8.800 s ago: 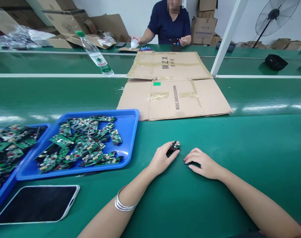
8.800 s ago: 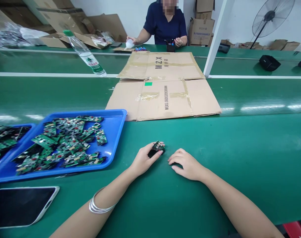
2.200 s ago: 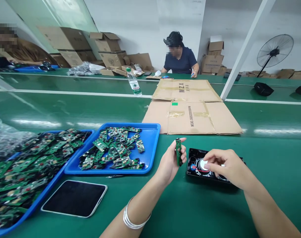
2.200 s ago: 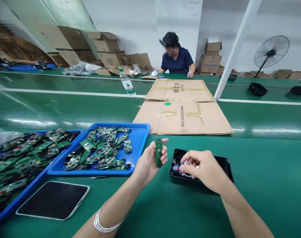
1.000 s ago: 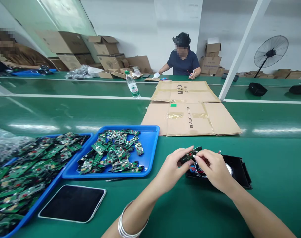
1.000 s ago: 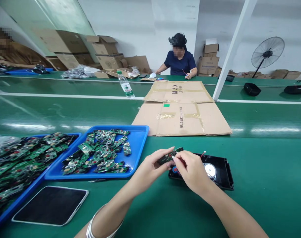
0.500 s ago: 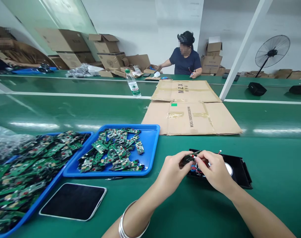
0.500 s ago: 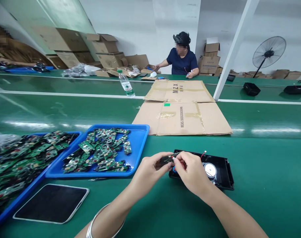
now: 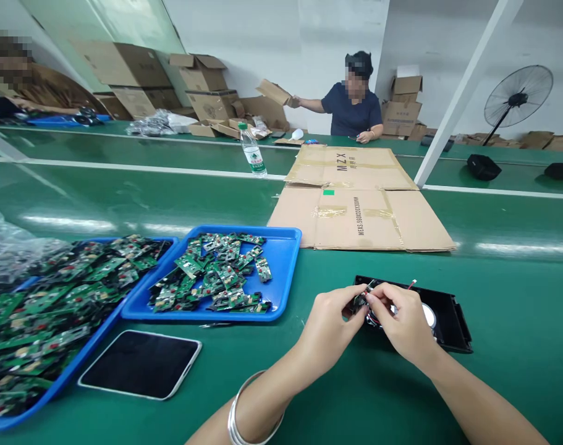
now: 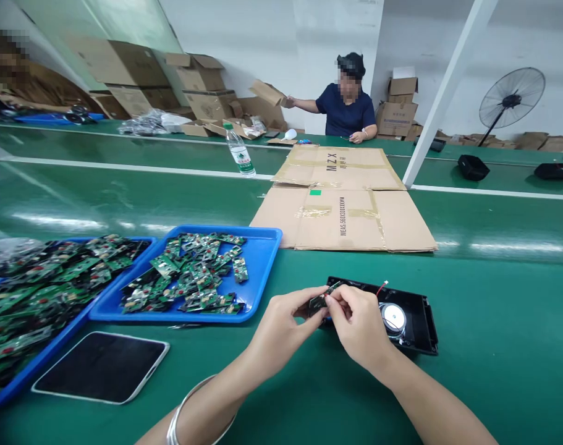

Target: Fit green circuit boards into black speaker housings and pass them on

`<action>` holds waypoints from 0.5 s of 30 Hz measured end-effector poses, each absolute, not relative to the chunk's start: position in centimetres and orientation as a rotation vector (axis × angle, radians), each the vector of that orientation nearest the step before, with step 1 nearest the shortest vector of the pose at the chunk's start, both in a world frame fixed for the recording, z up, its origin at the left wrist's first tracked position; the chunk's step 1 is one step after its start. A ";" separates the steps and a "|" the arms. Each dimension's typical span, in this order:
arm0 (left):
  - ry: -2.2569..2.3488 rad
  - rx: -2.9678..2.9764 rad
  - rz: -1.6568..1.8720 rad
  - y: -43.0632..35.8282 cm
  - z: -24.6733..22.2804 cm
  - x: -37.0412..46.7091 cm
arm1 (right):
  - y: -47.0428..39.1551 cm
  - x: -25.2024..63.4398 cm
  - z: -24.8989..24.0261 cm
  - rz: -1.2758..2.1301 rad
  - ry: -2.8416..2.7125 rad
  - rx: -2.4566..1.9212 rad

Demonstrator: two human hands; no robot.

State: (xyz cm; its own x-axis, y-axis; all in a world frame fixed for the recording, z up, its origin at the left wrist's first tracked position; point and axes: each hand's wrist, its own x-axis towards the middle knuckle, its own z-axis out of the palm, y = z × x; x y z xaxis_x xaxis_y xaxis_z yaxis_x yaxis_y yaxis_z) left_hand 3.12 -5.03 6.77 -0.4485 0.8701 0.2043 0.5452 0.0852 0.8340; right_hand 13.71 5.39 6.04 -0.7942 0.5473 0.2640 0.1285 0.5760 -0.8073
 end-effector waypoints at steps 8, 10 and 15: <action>2.078 1.508 1.220 -5.9 8.2 1.7 | 8.3 15.2 7.5 1.260 -2.438 -0.467; 2.118 1.520 1.096 -6.6 9.1 1.2 | 9.9 16.9 7.8 1.114 -2.470 -0.585; 1.753 1.319 0.841 -7.1 10.3 1.7 | 12.4 22.1 6.5 0.878 -2.726 -0.832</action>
State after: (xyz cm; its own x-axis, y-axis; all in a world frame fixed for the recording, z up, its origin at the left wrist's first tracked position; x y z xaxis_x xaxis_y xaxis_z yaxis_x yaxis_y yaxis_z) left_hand 1.71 -7.12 10.26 -0.1658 0.9679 -0.1890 0.4583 0.2453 0.8543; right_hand 22.15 12.40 6.50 -0.8325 0.5537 -0.0179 0.4601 0.6731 -0.5790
